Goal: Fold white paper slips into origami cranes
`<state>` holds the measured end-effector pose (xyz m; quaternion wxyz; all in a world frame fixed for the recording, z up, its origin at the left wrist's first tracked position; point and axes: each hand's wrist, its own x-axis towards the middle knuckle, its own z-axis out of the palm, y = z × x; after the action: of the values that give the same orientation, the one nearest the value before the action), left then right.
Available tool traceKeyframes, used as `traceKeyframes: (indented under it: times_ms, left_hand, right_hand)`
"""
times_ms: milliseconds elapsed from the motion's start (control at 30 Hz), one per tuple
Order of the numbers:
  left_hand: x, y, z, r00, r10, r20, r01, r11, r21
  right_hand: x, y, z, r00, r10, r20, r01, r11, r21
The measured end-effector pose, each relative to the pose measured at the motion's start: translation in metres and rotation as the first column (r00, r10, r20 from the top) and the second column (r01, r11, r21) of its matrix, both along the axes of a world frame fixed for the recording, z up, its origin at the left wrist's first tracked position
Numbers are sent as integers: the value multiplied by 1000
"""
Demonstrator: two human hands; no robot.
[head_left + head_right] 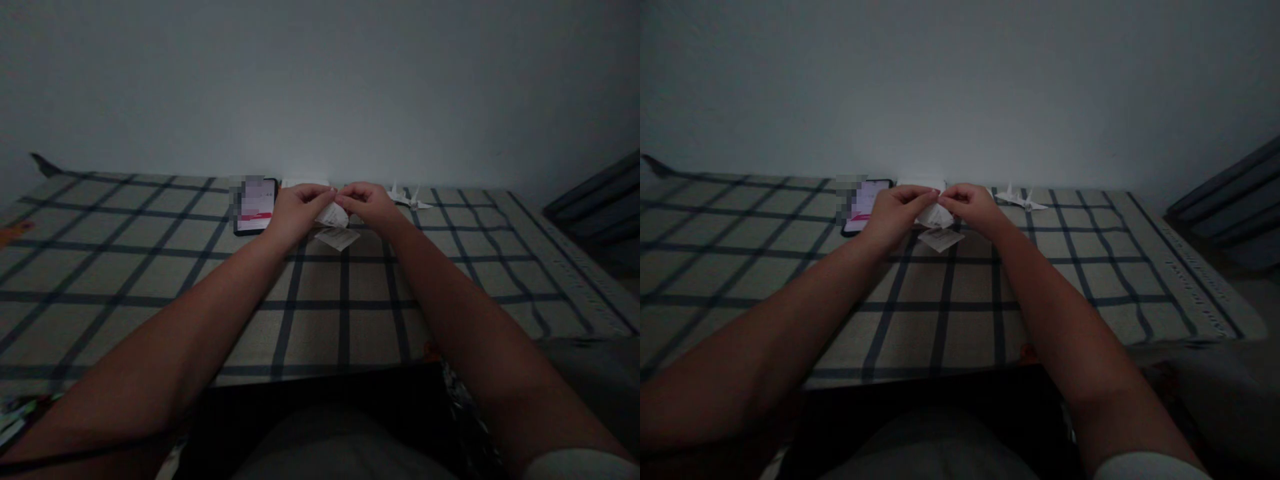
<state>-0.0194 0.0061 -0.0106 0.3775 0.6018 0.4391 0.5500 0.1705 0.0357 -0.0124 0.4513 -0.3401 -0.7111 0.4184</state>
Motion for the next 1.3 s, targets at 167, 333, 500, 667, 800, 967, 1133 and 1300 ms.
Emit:
traceKeyframes:
  times_ms: [167,333,500,667,800,967,1133,1300]
  left_hand:
    - [0,1,-1,1000,-14,12,14,1000,9]
    - [1,1,-2,1000,-10,26,10,1000,21]
    - [0,1,-2,1000,-5,-15,6,999,45]
    - [-2,2,-1,997,21,-68,-18,999,46]
    - [-2,4,-2,998,10,-57,-6,998,60]
    - [-1,6,-3,999,-24,-47,28,996,88]
    - [-2,7,-2,999,10,-35,-5,991,134]
    - [-3,10,-3,1000,2,-27,2,992,124]
  right_hand:
    - [1,2,-2,1000,17,3,-17,1000,17]
    - [-1,2,-2,1000,11,-2,-11,999,38]
    - [-2,3,-3,1000,-8,-5,9,999,38]
    - [-2,1,-2,1000,6,-2,-6,999,44]
    - [-3,-1,1,999,17,30,-19,998,65]
    - [-5,-2,2,999,14,45,-17,997,73]
    - [-3,-2,2,996,42,84,-46,998,48]
    - [-1,0,0,994,40,98,-44,998,47]
